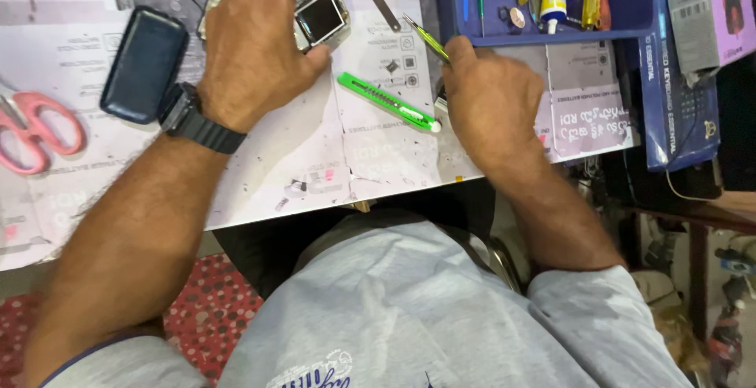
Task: The person cleans the internal components and housing of a disassembled mobile phone using a brush and a small tool.
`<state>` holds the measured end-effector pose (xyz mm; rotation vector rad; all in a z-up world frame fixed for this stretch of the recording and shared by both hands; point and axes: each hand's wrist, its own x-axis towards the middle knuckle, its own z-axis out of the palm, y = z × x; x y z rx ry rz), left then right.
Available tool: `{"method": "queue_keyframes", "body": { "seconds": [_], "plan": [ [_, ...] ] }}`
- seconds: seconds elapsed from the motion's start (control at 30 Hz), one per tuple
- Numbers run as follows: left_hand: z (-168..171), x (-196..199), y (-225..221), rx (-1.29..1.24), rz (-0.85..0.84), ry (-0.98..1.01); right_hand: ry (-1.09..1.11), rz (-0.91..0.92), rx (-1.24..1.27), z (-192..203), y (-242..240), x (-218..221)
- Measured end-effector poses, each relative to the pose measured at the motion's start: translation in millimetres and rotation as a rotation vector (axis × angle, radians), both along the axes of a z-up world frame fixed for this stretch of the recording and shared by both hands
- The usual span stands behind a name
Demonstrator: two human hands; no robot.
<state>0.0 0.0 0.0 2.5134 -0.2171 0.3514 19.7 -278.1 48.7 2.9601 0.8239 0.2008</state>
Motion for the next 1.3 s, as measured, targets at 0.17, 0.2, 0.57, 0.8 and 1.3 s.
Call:
{"method": "queue_keyframes", "body": {
  "seconds": [0.17,0.2,0.57,0.8,1.3],
  "plan": [
    [-3,1,2,0.033,-0.027,-0.011,-0.01,-0.027,-0.107,-26,-3,6],
    [-2,1,2,0.037,-0.029,-0.003,-0.016,-0.028,-0.112,-29,-3,8],
    [-16,5,7,-0.27,-0.045,-0.034,0.074,0.21,0.356,10,9,-6],
    [-20,8,15,-0.935,-0.242,0.195,0.477,0.38,0.786,22,22,22],
    [-17,15,14,-1.225,-0.123,0.386,0.416,0.191,0.222,-3,35,-18]
  ]
}}
